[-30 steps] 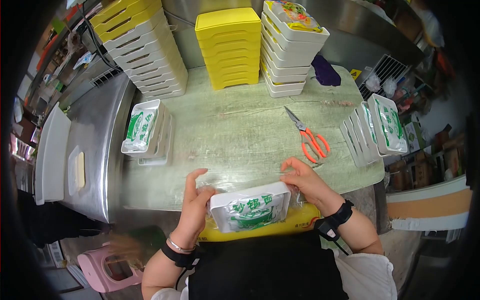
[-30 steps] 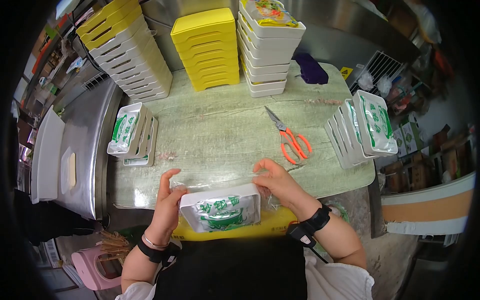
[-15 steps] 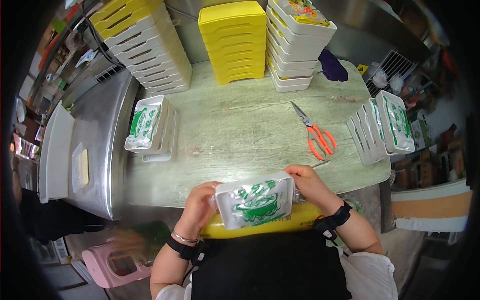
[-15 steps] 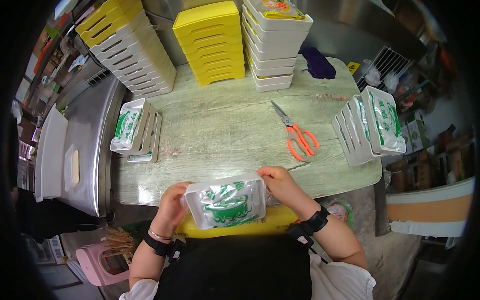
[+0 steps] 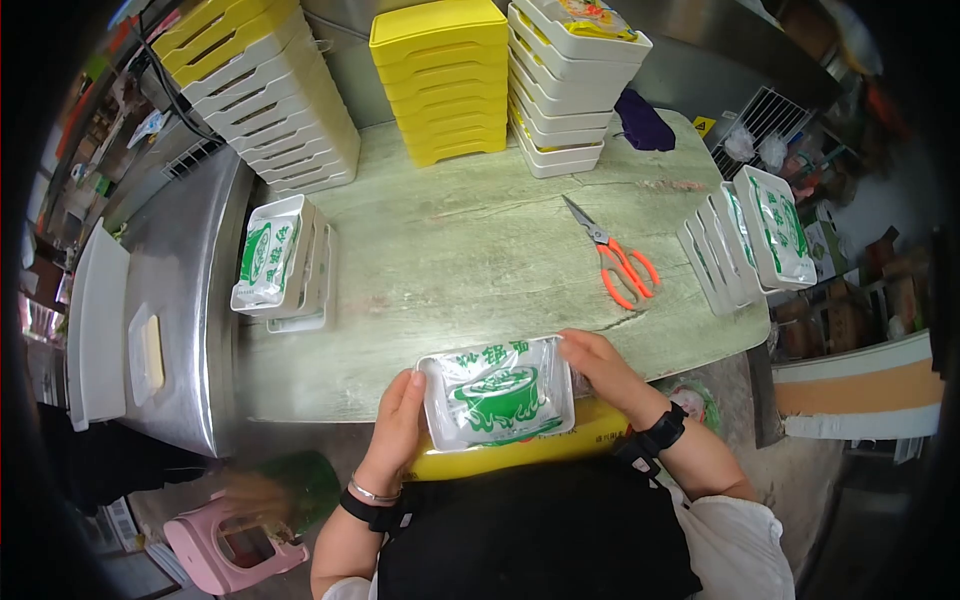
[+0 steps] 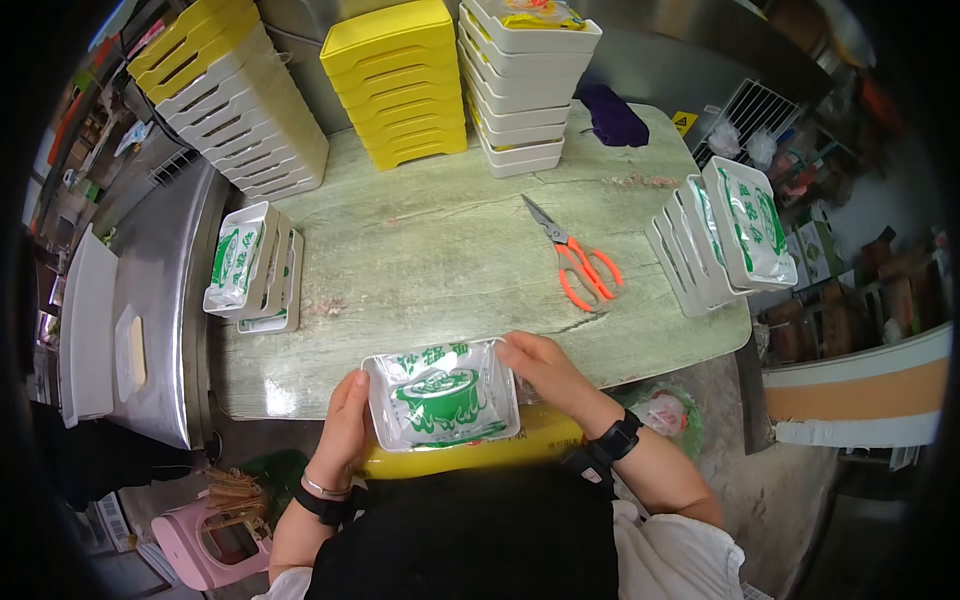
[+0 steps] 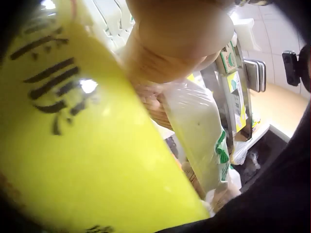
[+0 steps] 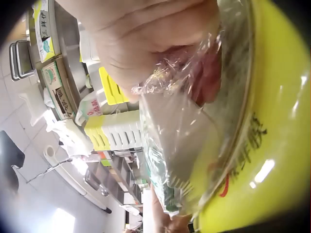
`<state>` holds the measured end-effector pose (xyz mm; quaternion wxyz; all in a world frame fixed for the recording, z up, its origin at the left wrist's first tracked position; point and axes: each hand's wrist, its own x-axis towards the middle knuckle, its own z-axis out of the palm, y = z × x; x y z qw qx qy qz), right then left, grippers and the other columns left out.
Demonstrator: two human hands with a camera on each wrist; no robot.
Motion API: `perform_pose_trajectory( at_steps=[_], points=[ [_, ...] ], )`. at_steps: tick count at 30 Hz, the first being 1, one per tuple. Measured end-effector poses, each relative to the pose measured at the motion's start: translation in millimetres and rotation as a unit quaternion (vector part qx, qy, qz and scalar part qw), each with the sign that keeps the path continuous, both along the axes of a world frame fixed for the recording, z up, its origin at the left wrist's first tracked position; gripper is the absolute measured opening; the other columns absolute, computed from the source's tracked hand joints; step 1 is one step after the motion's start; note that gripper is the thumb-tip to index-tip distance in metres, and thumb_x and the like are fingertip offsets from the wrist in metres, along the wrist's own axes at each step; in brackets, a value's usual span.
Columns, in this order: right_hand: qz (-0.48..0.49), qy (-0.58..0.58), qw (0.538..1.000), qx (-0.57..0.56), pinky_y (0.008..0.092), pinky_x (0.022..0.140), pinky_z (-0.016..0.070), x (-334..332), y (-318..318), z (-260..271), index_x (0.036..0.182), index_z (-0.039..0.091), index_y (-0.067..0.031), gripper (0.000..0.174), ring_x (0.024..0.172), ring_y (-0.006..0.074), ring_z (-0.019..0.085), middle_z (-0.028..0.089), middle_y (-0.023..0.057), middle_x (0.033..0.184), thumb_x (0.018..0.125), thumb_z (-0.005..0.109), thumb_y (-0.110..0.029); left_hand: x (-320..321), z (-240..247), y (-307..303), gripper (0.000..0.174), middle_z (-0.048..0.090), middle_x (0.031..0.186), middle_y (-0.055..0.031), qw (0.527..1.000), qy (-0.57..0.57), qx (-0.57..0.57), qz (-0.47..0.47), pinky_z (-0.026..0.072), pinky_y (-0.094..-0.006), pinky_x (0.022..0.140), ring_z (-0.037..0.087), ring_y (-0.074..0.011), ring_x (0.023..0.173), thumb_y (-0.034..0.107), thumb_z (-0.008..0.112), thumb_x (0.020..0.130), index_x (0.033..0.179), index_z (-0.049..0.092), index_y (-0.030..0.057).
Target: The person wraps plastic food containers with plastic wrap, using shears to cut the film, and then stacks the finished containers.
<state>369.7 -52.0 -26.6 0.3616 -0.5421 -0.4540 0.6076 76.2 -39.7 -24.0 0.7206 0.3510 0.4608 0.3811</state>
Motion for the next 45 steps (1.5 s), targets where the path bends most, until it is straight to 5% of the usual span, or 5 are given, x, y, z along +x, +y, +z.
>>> perform_pose_trajectory(
  at_steps=[15, 25, 40, 42, 45],
  points=[
    [0.053, 0.042, 0.997, 0.037, 0.0290, 0.064, 0.0405, -33, -33, 91, 0.078, 0.058, 0.0009, 0.046, 0.069, 0.0100, 0.046, 0.055, 0.0015, 0.072, 0.100, 0.047, -0.038, -61, 88, -19, 0.072, 0.060, 0.123, -0.0096, 0.977, 0.127, 0.150, -0.083, 0.0397, -0.0370, 0.100, 0.054, -0.0217, 0.115, 0.056, 0.055, 0.090, 0.135, 0.047, 0.0006],
    [0.106, 0.043, 0.993, -0.022, 0.0284, 0.056, 0.0433, -23, -46, 116, 0.084, 0.060, 0.0020, 0.045, 0.059, 0.0110, 0.050, 0.055, 0.0048, 0.065, 0.098, 0.050, -0.039, 0, 133, 3, 0.039, 0.063, 0.116, -0.0079, 0.919, 0.082, 0.076, -0.379, 0.0435, -0.0280, 0.094, 0.057, -0.0121, 0.105, 0.013, 0.054, 0.097, 0.131, 0.052, -0.0048],
    [-0.056, -0.254, 0.833, 0.488, 0.0269, 0.057, 0.0483, 4, -59, 74, 0.097, 0.065, -0.0047, 0.016, 0.068, 0.0121, 0.062, 0.063, 0.0014, 0.082, 0.083, 0.069, -0.010, 7, 127, -14, 0.045, 0.060, 0.124, -0.0134, 0.946, 0.042, 0.035, -0.320, 0.0426, -0.0299, 0.097, 0.057, -0.0181, 0.114, 0.015, 0.055, 0.096, 0.134, 0.047, -0.0074],
    [-0.076, -0.013, 0.962, 0.263, 0.0250, 0.057, 0.0465, 3, -52, 66, 0.095, 0.065, -0.0038, 0.011, 0.070, 0.0078, 0.059, 0.062, -0.0013, 0.080, 0.087, 0.066, -0.012, 8, 132, -17, 0.045, 0.060, 0.124, -0.0140, 0.950, 0.048, 0.038, -0.307, 0.0429, -0.0300, 0.097, 0.057, -0.0183, 0.113, 0.013, 0.056, 0.095, 0.133, 0.047, -0.0079],
    [-0.070, 0.209, 0.973, 0.074, 0.0208, 0.061, 0.0431, 5, -40, 51, 0.095, 0.064, -0.0025, 0.013, 0.072, 0.0030, 0.053, 0.060, -0.0040, 0.080, 0.092, 0.064, -0.015, 11, 138, -21, 0.045, 0.061, 0.124, -0.0153, 0.952, 0.049, 0.046, -0.297, 0.0434, -0.0301, 0.098, 0.058, -0.0188, 0.113, 0.011, 0.056, 0.094, 0.133, 0.047, -0.0088]
  ],
)
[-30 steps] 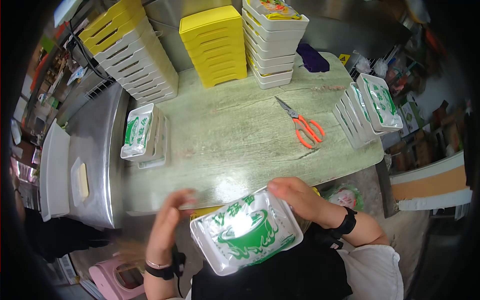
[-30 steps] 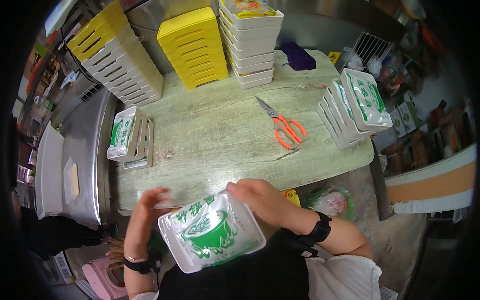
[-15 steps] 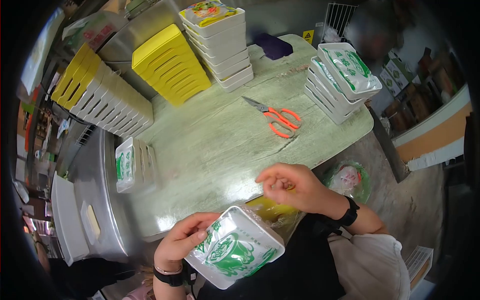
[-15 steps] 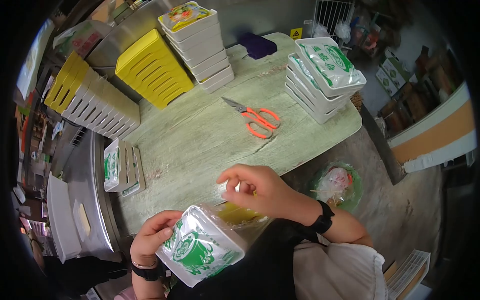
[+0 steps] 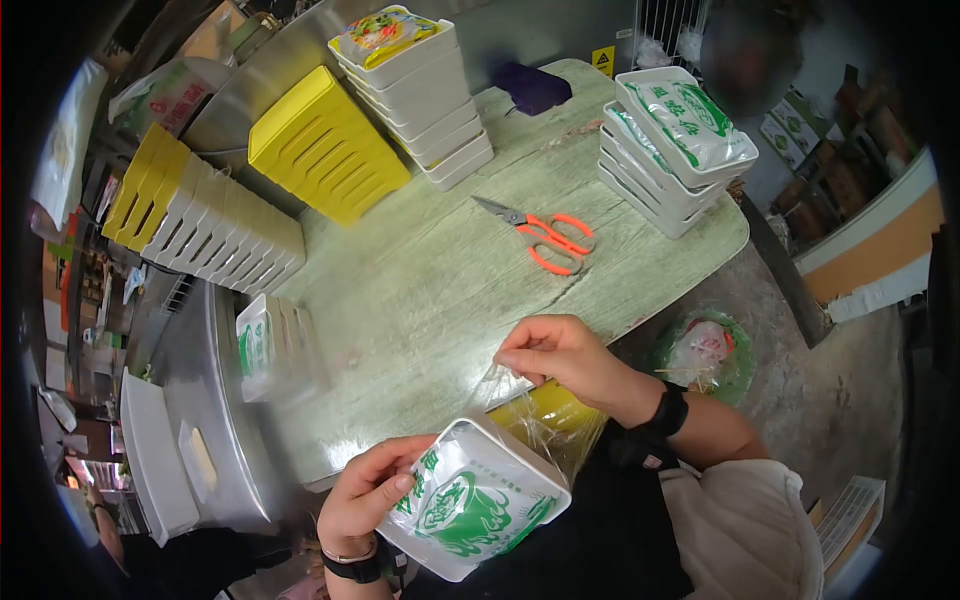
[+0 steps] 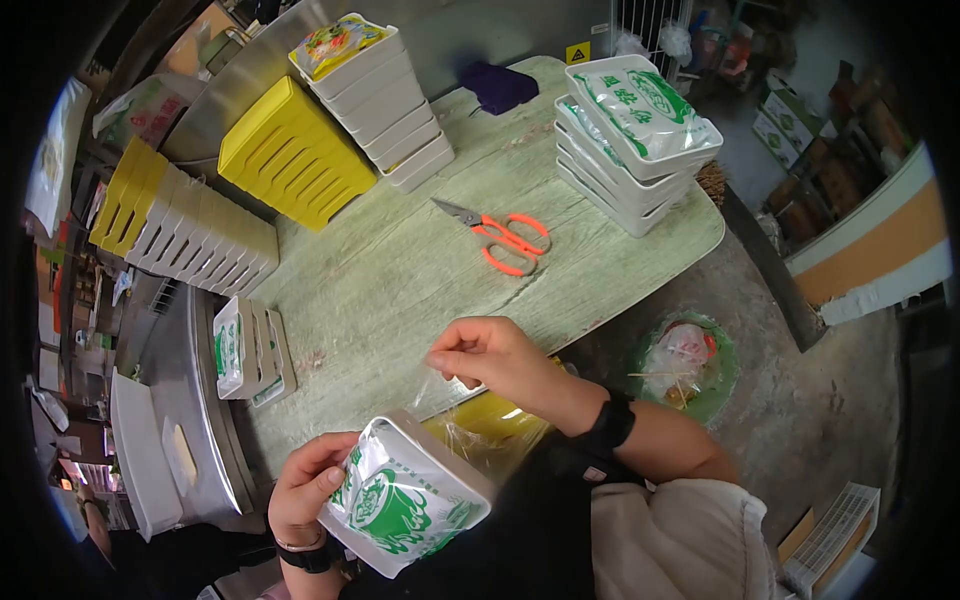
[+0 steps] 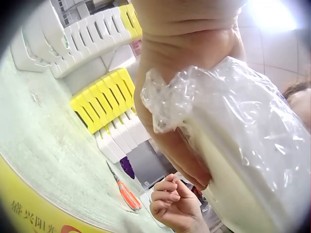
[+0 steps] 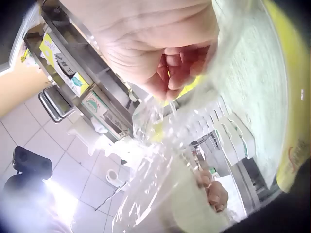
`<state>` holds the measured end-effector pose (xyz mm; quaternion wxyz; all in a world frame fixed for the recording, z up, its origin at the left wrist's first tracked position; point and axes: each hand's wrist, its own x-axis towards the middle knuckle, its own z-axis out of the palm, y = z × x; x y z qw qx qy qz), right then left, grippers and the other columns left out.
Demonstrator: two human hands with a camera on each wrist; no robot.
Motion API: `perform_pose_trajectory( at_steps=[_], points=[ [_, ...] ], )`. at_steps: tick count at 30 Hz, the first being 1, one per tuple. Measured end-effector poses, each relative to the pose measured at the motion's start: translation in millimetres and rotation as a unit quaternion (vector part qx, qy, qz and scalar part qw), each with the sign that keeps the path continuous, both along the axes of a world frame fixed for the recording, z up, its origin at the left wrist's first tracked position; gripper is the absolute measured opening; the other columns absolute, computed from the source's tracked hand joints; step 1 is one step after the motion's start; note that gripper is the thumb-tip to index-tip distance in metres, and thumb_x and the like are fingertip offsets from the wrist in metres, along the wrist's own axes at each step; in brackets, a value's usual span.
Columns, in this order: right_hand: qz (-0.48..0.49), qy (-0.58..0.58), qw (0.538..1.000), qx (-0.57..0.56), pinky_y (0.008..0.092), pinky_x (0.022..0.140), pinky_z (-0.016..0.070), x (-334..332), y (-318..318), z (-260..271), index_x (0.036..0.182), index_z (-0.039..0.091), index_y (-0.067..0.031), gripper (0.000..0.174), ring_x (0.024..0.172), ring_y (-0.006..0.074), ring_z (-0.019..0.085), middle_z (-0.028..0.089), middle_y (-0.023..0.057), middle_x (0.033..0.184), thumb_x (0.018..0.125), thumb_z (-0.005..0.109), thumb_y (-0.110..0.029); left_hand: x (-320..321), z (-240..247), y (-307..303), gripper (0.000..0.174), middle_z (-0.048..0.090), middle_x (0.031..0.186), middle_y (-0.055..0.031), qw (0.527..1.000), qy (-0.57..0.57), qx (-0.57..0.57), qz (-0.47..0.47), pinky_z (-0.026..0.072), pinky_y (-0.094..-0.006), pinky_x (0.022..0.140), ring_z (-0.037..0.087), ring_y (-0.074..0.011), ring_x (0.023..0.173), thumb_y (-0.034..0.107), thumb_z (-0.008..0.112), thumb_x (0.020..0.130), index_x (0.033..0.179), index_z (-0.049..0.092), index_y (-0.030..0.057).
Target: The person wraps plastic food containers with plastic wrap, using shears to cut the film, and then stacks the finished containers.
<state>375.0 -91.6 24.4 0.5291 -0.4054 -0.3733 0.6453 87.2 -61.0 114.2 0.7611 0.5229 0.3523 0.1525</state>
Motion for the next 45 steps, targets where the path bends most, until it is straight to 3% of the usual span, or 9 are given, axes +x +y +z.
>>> perform_pose_trajectory(
  at_steps=[11, 17, 20, 23, 29, 32, 36, 41, 45],
  points=[
    [0.177, 0.026, 0.983, -0.031, 0.0199, 0.067, 0.0430, 1, -13, 19, 0.092, 0.065, -0.0027, 0.022, 0.071, 0.0056, 0.053, 0.061, -0.0011, 0.082, 0.095, 0.060, -0.024, -4, 7, -2, 0.044, 0.060, 0.125, -0.0173, 1.000, 0.005, 0.013, 0.021, 0.0432, -0.0310, 0.099, 0.058, -0.0202, 0.115, 0.007, 0.056, 0.094, 0.133, 0.047, -0.0095],
    [-0.047, 0.062, 0.997, -0.006, 0.0206, 0.064, 0.0424, 15, -1, 14, 0.088, 0.062, -0.0049, 0.023, 0.072, 0.0055, 0.052, 0.058, -0.0026, 0.078, 0.098, 0.055, -0.024, -9, 7, -2, 0.044, 0.060, 0.125, -0.0166, 0.999, 0.016, 0.033, 0.024, 0.0429, -0.0306, 0.099, 0.058, -0.0195, 0.115, 0.007, 0.055, 0.094, 0.134, 0.047, -0.0089],
    [-0.065, 0.088, 0.993, -0.044, 0.0201, 0.062, 0.0421, 2, -5, 34, 0.090, 0.061, -0.0054, 0.020, 0.071, 0.0052, 0.052, 0.057, -0.0024, 0.078, 0.099, 0.053, -0.022, -12, 2, -2, 0.043, 0.060, 0.125, -0.0161, 0.999, -0.001, 0.011, 0.036, 0.0428, -0.0305, 0.099, 0.058, -0.0189, 0.113, 0.006, 0.055, 0.094, 0.134, 0.047, -0.0084],
    [-0.046, 0.016, 0.998, -0.037, 0.0201, 0.062, 0.0420, 4, -4, 41, 0.093, 0.060, -0.0060, 0.022, 0.068, 0.0053, 0.052, 0.058, -0.0012, 0.080, 0.100, 0.052, -0.025, -9, 1, -1, 0.043, 0.061, 0.124, -0.0155, 0.999, -0.005, 0.009, 0.038, 0.0430, -0.0305, 0.099, 0.059, -0.0186, 0.112, 0.007, 0.056, 0.094, 0.133, 0.048, -0.0082],
    [0.157, 0.003, 0.985, -0.077, 0.0200, 0.060, 0.0417, 6, -7, 45, 0.092, 0.061, -0.0070, 0.022, 0.067, 0.0047, 0.053, 0.060, -0.0001, 0.083, 0.099, 0.054, -0.027, -12, 1, -3, 0.042, 0.061, 0.124, -0.0147, 0.998, -0.004, 0.013, 0.054, 0.0427, -0.0307, 0.099, 0.058, -0.0184, 0.113, 0.008, 0.056, 0.094, 0.133, 0.048, -0.0082],
    [0.060, -0.073, 0.995, -0.016, 0.0197, 0.061, 0.0431, 1, -11, 46, 0.094, 0.061, -0.0052, 0.020, 0.068, 0.0046, 0.054, 0.061, 0.0006, 0.084, 0.099, 0.053, -0.022, -13, 1, -3, 0.042, 0.061, 0.123, -0.0141, 0.998, -0.002, 0.014, 0.058, 0.0422, -0.0306, 0.099, 0.058, -0.0181, 0.113, 0.007, 0.056, 0.094, 0.132, 0.049, -0.0081],
    [-0.045, 0.008, 0.994, 0.099, 0.0207, 0.063, 0.0465, -13, -5, 48, 0.101, 0.056, -0.0036, 0.016, 0.069, 0.0051, 0.055, 0.060, 0.0017, 0.087, 0.101, 0.049, -0.018, -12, 1, 0, 0.041, 0.061, 0.123, -0.0135, 0.998, 0.014, 0.001, 0.054, 0.0421, -0.0300, 0.099, 0.057, -0.0172, 0.113, 0.007, 0.055, 0.094, 0.132, 0.049, -0.0077],
    [-0.006, -0.063, 0.996, 0.058, 0.0216, 0.062, 0.0478, -17, 2, 49, 0.100, 0.050, -0.0043, 0.015, 0.068, 0.0061, 0.055, 0.059, 0.0030, 0.085, 0.102, 0.046, -0.019, -11, -1, 2, 0.041, 0.061, 0.123, -0.0128, 0.999, 0.016, 0.013, 0.037, 0.0422, -0.0293, 0.098, 0.057, -0.0162, 0.113, 0.008, 0.055, 0.095, 0.132, 0.050, -0.0074],
    [0.024, -0.021, 0.999, -0.032, 0.0207, 0.061, 0.0460, -27, 9, 43, 0.097, 0.050, -0.0056, 0.018, 0.069, 0.0055, 0.055, 0.057, 0.0020, 0.081, 0.102, 0.047, -0.023, -9, 1, 1, 0.041, 0.062, 0.122, -0.0123, 0.999, 0.022, 0.021, 0.021, 0.0427, -0.0287, 0.097, 0.057, -0.0159, 0.111, 0.007, 0.055, 0.094, 0.132, 0.050, -0.0073]
  ],
)
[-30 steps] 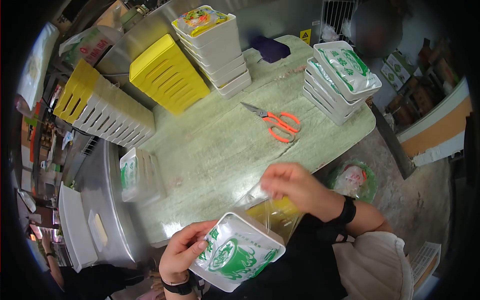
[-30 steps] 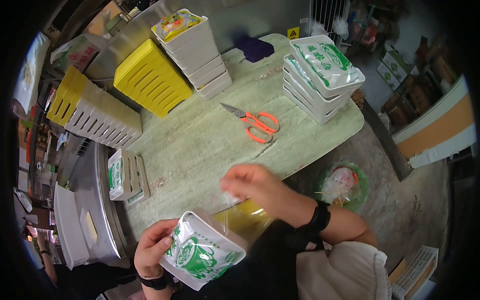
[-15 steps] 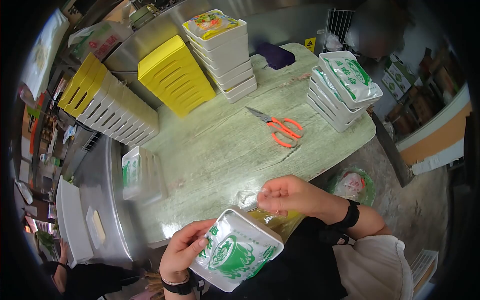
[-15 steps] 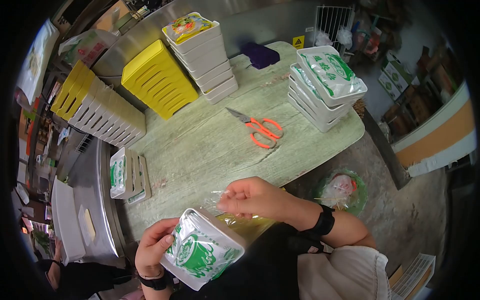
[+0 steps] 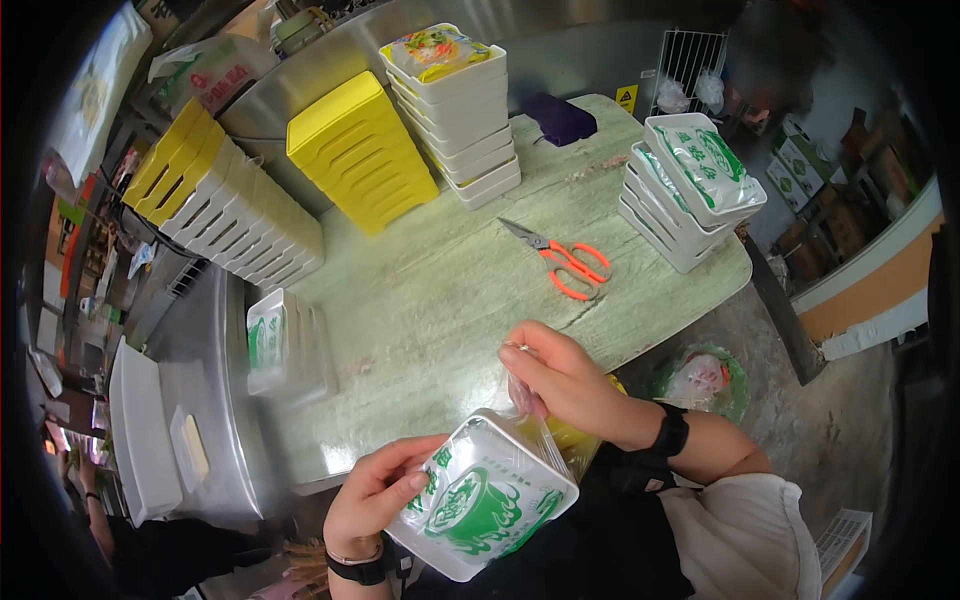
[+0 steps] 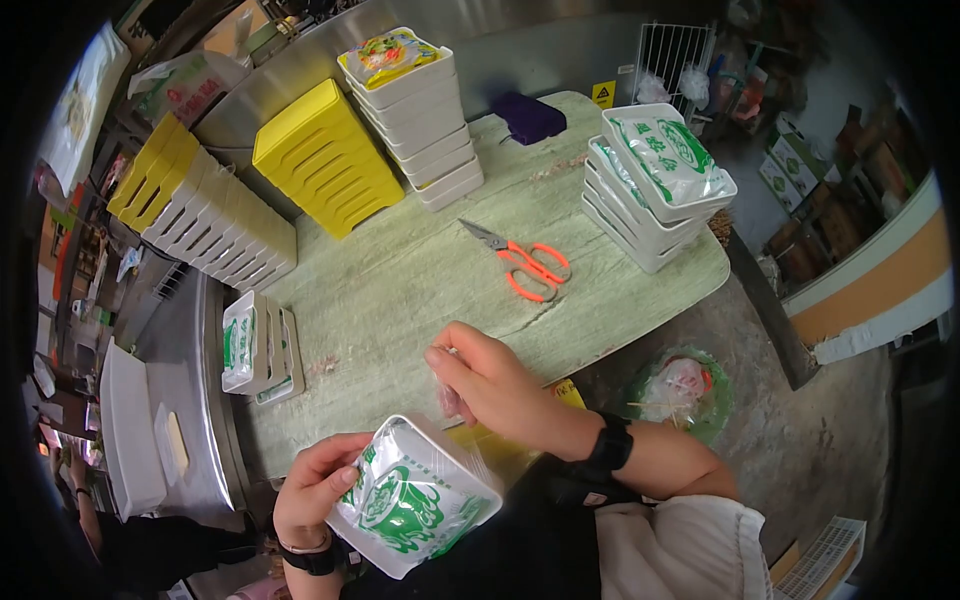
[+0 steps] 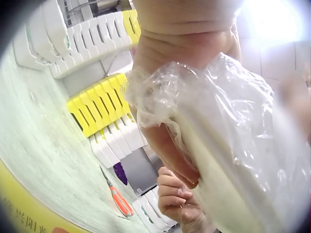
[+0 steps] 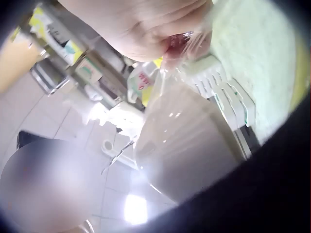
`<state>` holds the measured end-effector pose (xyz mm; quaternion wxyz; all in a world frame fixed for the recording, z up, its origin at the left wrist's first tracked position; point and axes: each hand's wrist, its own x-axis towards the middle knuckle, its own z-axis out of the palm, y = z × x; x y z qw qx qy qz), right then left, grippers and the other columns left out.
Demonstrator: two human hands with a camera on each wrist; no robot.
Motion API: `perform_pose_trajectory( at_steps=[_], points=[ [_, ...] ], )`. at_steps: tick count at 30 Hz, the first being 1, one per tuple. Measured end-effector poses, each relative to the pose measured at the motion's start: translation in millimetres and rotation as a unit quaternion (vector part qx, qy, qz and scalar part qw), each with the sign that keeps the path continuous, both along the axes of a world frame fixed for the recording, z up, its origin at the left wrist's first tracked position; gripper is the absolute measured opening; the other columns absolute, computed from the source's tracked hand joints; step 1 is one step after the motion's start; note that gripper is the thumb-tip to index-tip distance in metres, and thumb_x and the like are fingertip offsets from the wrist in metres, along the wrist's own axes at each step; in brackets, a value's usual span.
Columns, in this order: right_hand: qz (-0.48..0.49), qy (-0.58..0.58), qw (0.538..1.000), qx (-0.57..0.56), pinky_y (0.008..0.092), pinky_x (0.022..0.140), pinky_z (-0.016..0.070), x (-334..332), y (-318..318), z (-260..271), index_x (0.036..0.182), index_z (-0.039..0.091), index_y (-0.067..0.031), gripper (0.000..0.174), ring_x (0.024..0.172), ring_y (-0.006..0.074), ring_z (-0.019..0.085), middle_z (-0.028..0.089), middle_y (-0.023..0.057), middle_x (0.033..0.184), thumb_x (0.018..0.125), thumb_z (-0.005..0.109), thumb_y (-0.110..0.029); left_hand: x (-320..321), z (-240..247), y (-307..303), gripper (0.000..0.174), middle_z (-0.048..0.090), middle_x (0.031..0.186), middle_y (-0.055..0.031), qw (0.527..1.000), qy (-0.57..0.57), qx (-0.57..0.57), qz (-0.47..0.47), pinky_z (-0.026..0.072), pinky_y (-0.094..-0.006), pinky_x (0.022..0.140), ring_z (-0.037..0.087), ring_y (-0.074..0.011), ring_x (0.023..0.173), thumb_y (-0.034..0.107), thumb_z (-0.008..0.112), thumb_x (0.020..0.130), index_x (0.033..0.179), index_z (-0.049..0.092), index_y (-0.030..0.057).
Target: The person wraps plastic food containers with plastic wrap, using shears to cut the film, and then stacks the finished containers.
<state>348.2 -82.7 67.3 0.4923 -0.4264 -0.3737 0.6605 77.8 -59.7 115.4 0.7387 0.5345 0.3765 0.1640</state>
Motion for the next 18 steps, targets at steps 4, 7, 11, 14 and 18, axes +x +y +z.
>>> perform_pose_trajectory(
  at_steps=[4, 7, 11, 14, 18],
  points=[
    [0.033, -0.003, 0.999, -0.035, 0.0218, 0.061, 0.0449, -31, 8, -38, 0.095, 0.053, -0.0073, 0.021, 0.069, 0.0062, 0.054, 0.056, -0.0010, 0.077, 0.100, 0.050, -0.027, 5, -3, 0, 0.040, 0.064, 0.118, -0.0110, 1.000, 0.001, 0.007, 0.000, 0.0434, -0.0282, 0.096, 0.059, -0.0159, 0.108, 0.007, 0.056, 0.094, 0.132, 0.051, -0.0069],
    [0.103, 0.129, 0.982, -0.092, 0.0234, 0.062, 0.0453, -47, -5, -27, 0.094, 0.056, -0.0084, 0.022, 0.069, 0.0070, 0.054, 0.055, -0.0018, 0.077, 0.098, 0.053, -0.029, 2, -4, 1, 0.045, 0.060, 0.123, -0.0120, 0.999, -0.017, -0.022, -0.028, 0.0436, -0.0284, 0.096, 0.056, -0.0167, 0.113, 0.007, 0.058, 0.093, 0.135, 0.047, -0.0064],
    [0.164, 0.260, 0.934, -0.180, 0.0246, 0.069, 0.0473, -55, -11, -41, 0.098, 0.059, -0.0097, 0.022, 0.074, 0.0081, 0.057, 0.059, -0.0001, 0.082, 0.097, 0.055, -0.031, 20, 3, 2, 0.061, 0.045, 0.139, -0.0161, 0.991, -0.001, 0.133, -0.018, 0.0365, -0.0318, 0.104, 0.043, -0.0205, 0.129, 0.015, 0.057, 0.094, 0.145, 0.030, -0.0050],
    [0.214, 0.374, 0.841, -0.327, 0.0258, 0.075, 0.0482, -53, -17, -14, 0.098, 0.061, -0.0088, 0.022, 0.083, 0.0100, 0.060, 0.063, 0.0013, 0.089, 0.097, 0.055, -0.030, 18, -12, 24, 0.070, 0.034, 0.148, -0.0180, 0.976, -0.113, 0.021, -0.184, 0.0248, -0.0345, 0.112, 0.031, -0.0236, 0.138, 0.024, 0.052, 0.097, 0.151, 0.015, -0.0027],
    [0.256, 0.398, 0.820, -0.322, 0.0265, 0.076, 0.0485, -51, -24, -14, 0.100, 0.061, -0.0079, 0.023, 0.085, 0.0107, 0.060, 0.063, 0.0018, 0.092, 0.097, 0.055, -0.030, 30, -11, 29, 0.068, 0.038, 0.145, -0.0170, 0.959, -0.129, -0.092, -0.234, 0.0215, -0.0335, 0.112, 0.034, -0.0221, 0.136, 0.026, 0.047, 0.100, 0.153, 0.011, 0.0002]
  ],
)
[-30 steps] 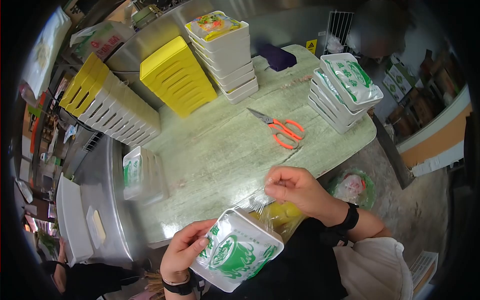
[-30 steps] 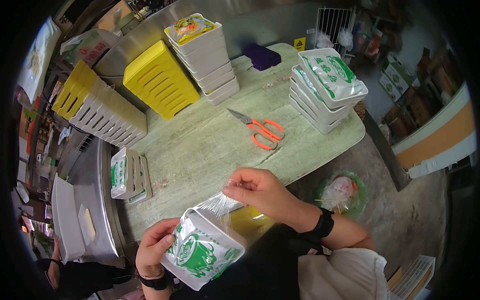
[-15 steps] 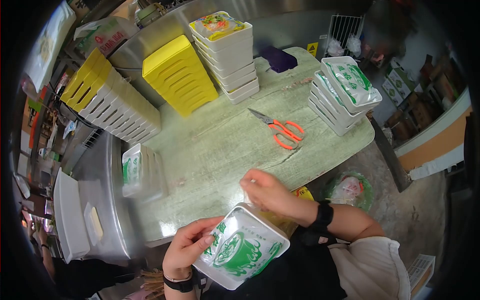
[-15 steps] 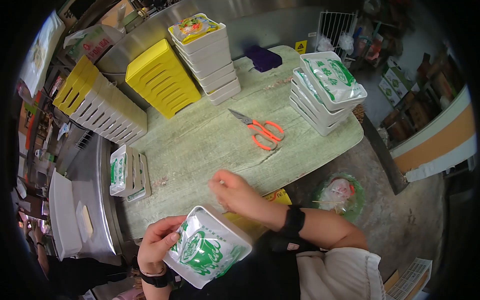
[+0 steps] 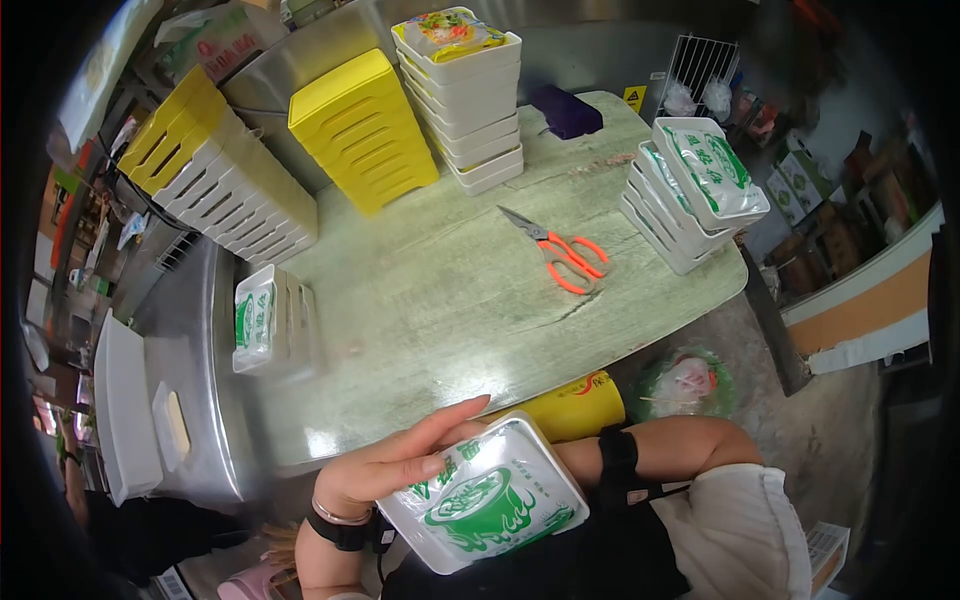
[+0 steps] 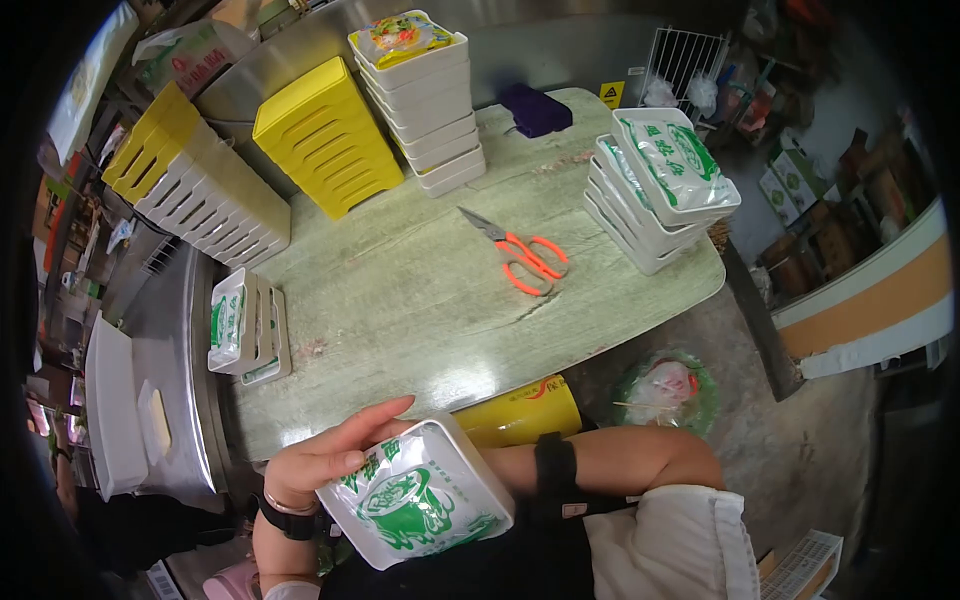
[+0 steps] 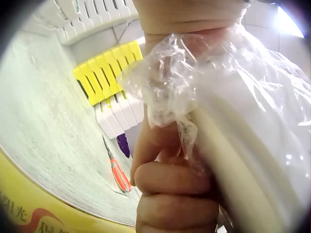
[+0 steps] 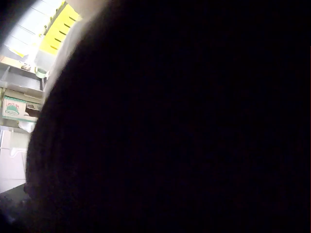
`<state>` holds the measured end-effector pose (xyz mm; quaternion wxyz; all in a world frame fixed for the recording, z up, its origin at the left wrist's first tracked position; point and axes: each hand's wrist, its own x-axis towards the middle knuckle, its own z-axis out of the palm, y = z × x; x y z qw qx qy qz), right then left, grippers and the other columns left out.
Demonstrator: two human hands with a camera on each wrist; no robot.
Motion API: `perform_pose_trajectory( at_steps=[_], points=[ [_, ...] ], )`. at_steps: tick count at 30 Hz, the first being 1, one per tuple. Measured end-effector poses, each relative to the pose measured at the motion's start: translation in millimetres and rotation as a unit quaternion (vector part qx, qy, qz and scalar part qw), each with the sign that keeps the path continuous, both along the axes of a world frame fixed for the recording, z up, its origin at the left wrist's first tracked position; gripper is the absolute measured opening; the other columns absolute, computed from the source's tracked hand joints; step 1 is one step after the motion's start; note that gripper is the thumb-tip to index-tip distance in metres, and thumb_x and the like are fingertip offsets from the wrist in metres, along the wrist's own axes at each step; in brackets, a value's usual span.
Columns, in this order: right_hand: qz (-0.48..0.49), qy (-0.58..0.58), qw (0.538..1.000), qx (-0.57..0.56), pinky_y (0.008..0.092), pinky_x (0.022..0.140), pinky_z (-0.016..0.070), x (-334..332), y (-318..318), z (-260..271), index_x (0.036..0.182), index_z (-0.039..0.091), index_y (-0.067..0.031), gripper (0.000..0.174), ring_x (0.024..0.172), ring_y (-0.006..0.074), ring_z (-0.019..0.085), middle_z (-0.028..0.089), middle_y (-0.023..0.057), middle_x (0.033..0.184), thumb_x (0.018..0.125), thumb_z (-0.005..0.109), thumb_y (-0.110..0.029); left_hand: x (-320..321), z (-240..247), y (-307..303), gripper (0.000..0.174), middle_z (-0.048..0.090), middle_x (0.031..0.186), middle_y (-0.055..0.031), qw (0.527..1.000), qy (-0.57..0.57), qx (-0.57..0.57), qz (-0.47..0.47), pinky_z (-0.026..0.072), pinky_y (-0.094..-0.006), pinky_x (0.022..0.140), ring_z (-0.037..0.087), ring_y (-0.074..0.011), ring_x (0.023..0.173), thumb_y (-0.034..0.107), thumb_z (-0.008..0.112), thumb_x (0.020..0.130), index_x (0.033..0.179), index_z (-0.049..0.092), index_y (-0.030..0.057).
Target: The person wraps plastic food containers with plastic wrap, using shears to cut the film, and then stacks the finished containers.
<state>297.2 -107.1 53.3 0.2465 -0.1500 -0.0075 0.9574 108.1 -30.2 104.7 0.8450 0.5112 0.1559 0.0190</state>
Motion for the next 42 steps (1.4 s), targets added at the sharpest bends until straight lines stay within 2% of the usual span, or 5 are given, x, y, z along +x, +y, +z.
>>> perform_pose_trajectory(
  at_steps=[8, 11, 17, 32, 42],
  points=[
    [-0.087, -0.201, 0.933, 0.286, 0.0277, 0.078, 0.0490, 22, 4, -37, 0.102, 0.061, -0.0061, 0.024, 0.089, 0.0122, 0.061, 0.065, 0.0029, 0.096, 0.097, 0.056, -0.029, 2, 5, 7, 0.062, 0.056, 0.121, -0.0096, 0.997, 0.036, 0.068, 0.019, 0.0373, -0.0287, 0.099, 0.050, -0.0149, 0.113, 0.013, 0.049, 0.100, 0.152, 0.017, 0.0035],
    [-0.102, -0.453, 0.701, 0.541, 0.0266, 0.076, 0.0480, 52, 35, -29, 0.107, 0.058, -0.0035, 0.027, 0.091, 0.0089, 0.059, 0.065, 0.0038, 0.100, 0.097, 0.058, -0.028, -5, -6, 7, 0.062, 0.058, 0.105, -0.0048, 0.994, 0.033, 0.090, 0.054, 0.0429, -0.0269, 0.086, 0.053, -0.0117, 0.097, 0.014, 0.051, 0.099, 0.151, 0.019, 0.0043],
    [0.015, -0.466, 0.782, 0.415, 0.0226, 0.071, 0.0470, 49, 45, 41, 0.107, 0.058, -0.0029, 0.023, 0.081, 0.0059, 0.059, 0.065, 0.0030, 0.092, 0.094, 0.061, -0.022, -4, -5, 10, 0.057, 0.060, 0.092, -0.0029, 0.973, 0.070, 0.164, 0.149, 0.0442, -0.0266, 0.080, 0.054, -0.0109, 0.087, 0.019, 0.052, 0.099, 0.147, 0.025, 0.0032],
    [-0.078, -0.422, 0.849, 0.308, 0.0229, 0.070, 0.0488, 37, 43, 2, 0.095, 0.061, -0.0011, 0.022, 0.076, 0.0092, 0.061, 0.065, 0.0033, 0.086, 0.090, 0.066, -0.022, -82, -68, -72, 0.039, 0.058, 0.086, -0.0037, 0.472, 0.116, 0.698, 0.526, 0.0472, -0.0330, 0.060, 0.058, -0.0217, 0.070, 0.006, 0.080, 0.062, 0.099, 0.069, 0.0117],
    [-0.121, -0.432, 0.825, 0.344, 0.0231, 0.068, 0.0500, 33, 33, 12, 0.094, 0.060, -0.0003, 0.024, 0.074, 0.0105, 0.062, 0.067, 0.0064, 0.085, 0.087, 0.069, -0.022, -106, -106, -44, 0.007, 0.060, 0.088, -0.0067, 0.590, 0.159, 0.289, 0.737, 0.0475, -0.0298, 0.060, 0.059, -0.0161, 0.073, 0.009, 0.058, 0.092, 0.097, 0.060, 0.0043]
  ],
)
